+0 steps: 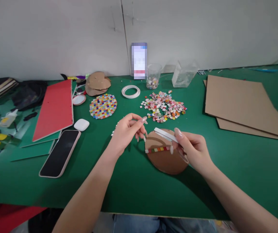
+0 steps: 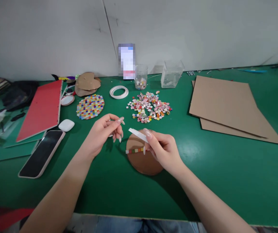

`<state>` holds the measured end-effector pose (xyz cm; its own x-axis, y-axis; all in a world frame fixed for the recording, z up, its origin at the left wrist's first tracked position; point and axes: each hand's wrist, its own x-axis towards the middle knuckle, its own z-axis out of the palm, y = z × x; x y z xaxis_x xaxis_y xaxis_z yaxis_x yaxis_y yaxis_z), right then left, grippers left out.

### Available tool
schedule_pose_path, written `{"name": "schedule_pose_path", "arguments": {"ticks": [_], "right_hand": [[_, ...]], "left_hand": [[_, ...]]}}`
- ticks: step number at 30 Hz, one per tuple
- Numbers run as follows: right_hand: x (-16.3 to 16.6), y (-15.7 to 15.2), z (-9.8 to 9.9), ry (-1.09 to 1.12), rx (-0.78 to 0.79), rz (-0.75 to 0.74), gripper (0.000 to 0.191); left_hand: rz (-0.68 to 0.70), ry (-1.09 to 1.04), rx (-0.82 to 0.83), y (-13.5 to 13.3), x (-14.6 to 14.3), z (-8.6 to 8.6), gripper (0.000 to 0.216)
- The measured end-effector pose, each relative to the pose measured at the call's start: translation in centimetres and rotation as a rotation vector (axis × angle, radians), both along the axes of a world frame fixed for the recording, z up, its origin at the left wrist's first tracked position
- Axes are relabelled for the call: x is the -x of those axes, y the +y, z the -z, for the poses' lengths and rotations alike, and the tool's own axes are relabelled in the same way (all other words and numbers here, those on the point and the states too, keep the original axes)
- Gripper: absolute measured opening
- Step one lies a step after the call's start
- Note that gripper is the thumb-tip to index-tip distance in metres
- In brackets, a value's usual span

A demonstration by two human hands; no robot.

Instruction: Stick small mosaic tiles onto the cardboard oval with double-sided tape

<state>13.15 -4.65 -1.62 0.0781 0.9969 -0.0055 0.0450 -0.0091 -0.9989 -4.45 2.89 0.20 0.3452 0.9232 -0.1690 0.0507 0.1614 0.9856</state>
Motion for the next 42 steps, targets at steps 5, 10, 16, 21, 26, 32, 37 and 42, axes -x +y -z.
{"name": "schedule_pose_path", "arguments": {"ticks": [5, 10, 16, 21, 26, 32, 37, 42], "right_hand": [[-0.3, 0.2, 0.5, -0.072, -0.125, -0.067, 0.051], [-0.5, 0.3, 0.7, -0.184, -0.225, -0.075, 0.049], [-0.5, 0.2, 0.7, -0.263, -0.247, -0.082, 0.049], [-0.5, 0.3, 0.6, -0.300, -0.251, -0.086, 0.049], [-0.4, 0.4, 0.7, -0.315, -0.255, -0.072, 0.049], [-0.3, 0.3, 0.9, -0.306, -0.252, -0.013, 0.050], [-0.2, 0.3, 1.1, -0.284, -0.256, 0.014, 0.049], [-0.2, 0.3, 1.0, -0.290, -0.234, 0.040, 0.052]], "left_hand": [[0.117, -0.022, 0.098, -0.4, -0.5, 0.1, 0.022], [0.220, -0.036, 0.108, -0.7, -0.7, 0.2, 0.023], [0.268, -0.044, 0.074, -0.9, -0.8, 0.1, 0.021], [0.254, -0.052, 0.067, -1.1, -0.9, -0.1, 0.020], [0.251, -0.047, 0.036, -1.1, -0.9, -0.2, 0.016], [0.246, -0.058, 0.046, -1.1, -0.9, -0.1, 0.020], [0.253, -0.055, 0.035, -1.1, -0.9, -0.1, 0.017], [0.237, -0.038, 0.019, -1.2, -1.0, -0.2, 0.017]]}}
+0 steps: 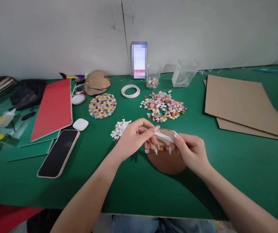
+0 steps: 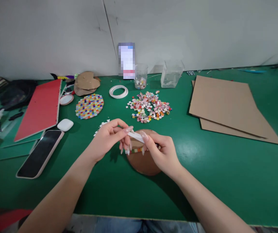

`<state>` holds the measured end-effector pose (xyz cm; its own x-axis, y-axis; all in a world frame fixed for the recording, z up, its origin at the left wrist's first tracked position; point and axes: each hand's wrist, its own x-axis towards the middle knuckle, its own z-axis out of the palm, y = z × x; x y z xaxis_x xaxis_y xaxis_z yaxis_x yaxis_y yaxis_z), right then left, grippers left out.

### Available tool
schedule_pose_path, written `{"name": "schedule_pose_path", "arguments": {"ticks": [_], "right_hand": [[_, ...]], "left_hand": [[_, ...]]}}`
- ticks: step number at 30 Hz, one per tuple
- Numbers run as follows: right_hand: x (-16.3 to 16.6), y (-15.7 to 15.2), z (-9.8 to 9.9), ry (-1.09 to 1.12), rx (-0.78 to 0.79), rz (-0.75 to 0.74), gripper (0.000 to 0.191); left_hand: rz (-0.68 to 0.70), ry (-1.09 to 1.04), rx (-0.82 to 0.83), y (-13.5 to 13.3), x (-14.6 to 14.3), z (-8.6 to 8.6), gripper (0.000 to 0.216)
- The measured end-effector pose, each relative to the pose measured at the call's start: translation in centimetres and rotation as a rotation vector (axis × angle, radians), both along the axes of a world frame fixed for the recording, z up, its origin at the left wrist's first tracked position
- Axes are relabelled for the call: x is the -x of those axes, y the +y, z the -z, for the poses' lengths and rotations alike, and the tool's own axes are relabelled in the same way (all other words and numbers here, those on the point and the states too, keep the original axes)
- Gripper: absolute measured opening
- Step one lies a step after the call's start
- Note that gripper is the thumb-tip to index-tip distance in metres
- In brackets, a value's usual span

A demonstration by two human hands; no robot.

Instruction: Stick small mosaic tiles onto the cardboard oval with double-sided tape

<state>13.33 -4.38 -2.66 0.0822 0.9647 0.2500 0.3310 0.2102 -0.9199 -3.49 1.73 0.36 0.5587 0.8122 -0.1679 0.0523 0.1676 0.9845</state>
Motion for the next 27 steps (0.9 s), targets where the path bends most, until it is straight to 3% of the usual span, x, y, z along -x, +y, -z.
{"name": "schedule_pose_path", "arguments": {"ticks": [15, 27], "right_hand": [[0.36, -0.14, -0.46, -0.126, -0.079, 0.024, 0.051], [0.24, -0.14, -0.22, -0.056, -0.038, 0.055, 0.050]], "left_hand": [[-0.120, 0.037, -0.203, -0.46, -0.20, 0.56, 0.022], [-0.067, -0.021, -0.059, -0.33, 0.24, -0.07, 0.014]]}}
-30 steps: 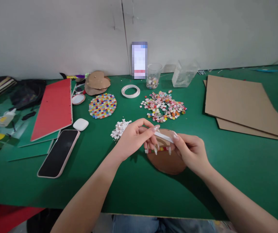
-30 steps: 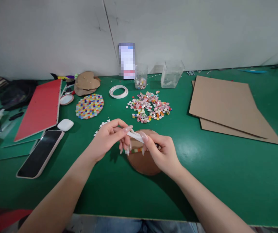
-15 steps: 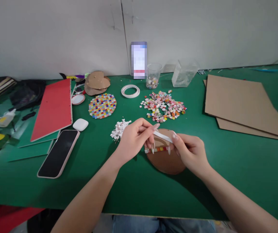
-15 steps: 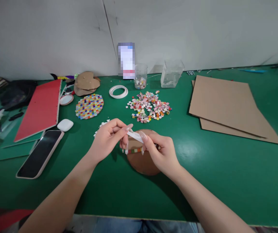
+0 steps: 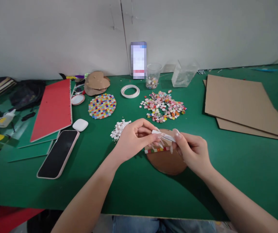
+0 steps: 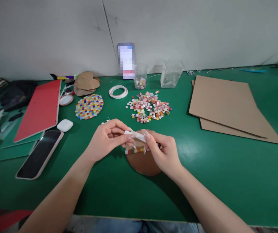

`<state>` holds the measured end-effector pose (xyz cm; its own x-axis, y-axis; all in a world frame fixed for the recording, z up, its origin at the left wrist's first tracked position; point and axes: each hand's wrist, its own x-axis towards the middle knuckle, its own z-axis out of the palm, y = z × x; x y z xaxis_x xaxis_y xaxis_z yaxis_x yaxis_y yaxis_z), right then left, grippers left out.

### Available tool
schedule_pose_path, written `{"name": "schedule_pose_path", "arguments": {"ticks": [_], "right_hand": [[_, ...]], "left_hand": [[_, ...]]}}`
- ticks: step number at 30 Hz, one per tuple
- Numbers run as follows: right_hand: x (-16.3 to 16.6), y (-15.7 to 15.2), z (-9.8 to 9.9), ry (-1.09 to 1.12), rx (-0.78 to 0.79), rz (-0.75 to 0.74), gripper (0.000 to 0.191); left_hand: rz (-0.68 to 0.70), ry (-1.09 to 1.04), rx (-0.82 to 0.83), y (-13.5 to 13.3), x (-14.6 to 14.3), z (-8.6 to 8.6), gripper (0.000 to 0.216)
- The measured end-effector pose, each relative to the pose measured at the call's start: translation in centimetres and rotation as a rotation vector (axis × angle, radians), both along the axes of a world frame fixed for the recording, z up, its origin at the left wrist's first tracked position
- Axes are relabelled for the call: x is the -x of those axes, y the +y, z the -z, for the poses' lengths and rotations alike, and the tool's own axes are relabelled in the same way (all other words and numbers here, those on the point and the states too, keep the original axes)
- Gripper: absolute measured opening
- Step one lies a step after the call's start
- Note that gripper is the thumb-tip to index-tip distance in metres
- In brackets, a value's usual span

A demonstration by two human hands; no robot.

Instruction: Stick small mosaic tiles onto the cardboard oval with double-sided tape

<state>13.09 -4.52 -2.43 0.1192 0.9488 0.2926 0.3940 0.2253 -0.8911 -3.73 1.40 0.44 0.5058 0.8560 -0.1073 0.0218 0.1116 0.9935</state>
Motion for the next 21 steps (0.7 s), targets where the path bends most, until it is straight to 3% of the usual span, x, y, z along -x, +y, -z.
{"name": "schedule_pose_path", "arguments": {"ticks": [9, 15, 21], "right_hand": [[-0.4, 0.1, -0.6, -0.056, -0.069, -0.004, 0.046], [-0.8, 0.2, -0.7, -0.104, -0.130, -0.062, 0.043], [-1.1, 0.3, -0.7, -0.163, -0.147, -0.029, 0.043]], "left_hand": [[0.034, -0.120, 0.016, -0.2, 0.0, 0.3, 0.016], [0.069, -0.112, 0.004, -0.1, 0.3, 0.3, 0.011], [0.101, -0.088, -0.001, -0.1, 0.2, 0.2, 0.011]]}}
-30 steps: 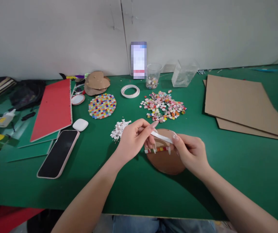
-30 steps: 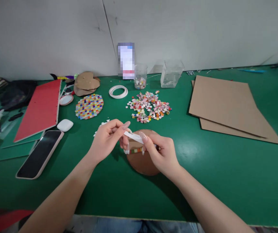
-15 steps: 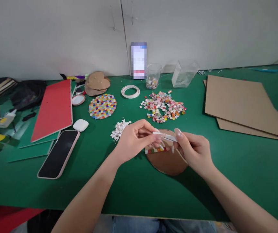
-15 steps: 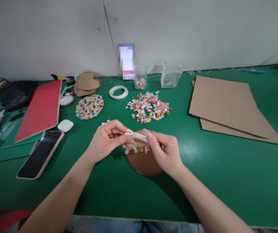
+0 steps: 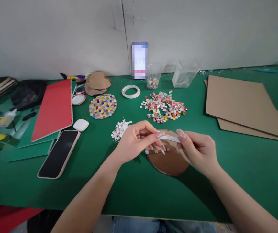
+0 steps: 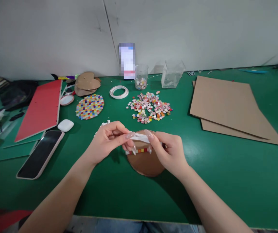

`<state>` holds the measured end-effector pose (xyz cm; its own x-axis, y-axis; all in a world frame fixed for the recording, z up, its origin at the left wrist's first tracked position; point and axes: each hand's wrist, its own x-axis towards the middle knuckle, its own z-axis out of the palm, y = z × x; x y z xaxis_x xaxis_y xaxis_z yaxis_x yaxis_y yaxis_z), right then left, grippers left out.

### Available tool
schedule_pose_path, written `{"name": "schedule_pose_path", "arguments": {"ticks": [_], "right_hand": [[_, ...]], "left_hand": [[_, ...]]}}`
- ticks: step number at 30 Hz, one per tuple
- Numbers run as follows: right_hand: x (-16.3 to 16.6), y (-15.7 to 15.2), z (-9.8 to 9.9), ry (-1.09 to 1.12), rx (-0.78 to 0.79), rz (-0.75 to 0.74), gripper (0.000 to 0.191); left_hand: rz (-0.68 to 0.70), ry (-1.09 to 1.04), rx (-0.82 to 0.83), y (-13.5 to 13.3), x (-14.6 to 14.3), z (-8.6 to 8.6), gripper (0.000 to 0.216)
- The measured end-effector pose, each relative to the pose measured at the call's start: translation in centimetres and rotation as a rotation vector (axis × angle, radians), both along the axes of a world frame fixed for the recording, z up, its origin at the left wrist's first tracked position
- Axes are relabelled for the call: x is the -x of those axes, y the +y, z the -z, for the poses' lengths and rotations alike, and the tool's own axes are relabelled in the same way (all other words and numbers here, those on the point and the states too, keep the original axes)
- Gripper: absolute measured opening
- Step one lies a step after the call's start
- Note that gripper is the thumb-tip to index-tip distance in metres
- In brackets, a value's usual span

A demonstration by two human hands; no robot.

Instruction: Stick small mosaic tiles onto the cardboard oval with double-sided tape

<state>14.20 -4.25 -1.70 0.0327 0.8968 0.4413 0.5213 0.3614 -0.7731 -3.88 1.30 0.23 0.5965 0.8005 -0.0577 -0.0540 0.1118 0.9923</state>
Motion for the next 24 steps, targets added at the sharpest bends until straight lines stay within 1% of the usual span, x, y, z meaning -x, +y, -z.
{"name": "schedule_pose_path", "arguments": {"ticks": [5, 9, 12, 17, 21, 24], "right_hand": [[0.0, 0.0, -0.1, -0.013, -0.002, -0.010, 0.043], [0.5, -0.1, -0.3, -0.034, -0.013, -0.080, 0.043], [1.3, -0.4, -0.1, -0.045, -0.031, -0.101, 0.044], [2.4, -0.9, 0.7, -0.108, -0.135, -0.062, 0.038], [2.5, -0.6, 1.0, -0.203, -0.268, -0.056, 0.038], [2.5, -0.7, 1.0, -0.239, -0.320, -0.039, 0.037]], "left_hand": [[-0.041, 0.004, 0.055, -0.1, -0.2, -0.1, 0.010], [-0.098, -0.039, 0.052, -0.2, -0.5, 0.1, 0.028], [-0.175, -0.111, 0.088, -0.2, -0.9, 0.6, 0.027], [-0.313, -0.163, 0.141, -0.5, -1.6, 1.3, 0.027], [-0.387, -0.193, 0.143, -1.3, -2.6, 1.4, 0.028], [-0.419, -0.226, 0.147, -0.8, -2.8, 1.6, 0.031]]}}
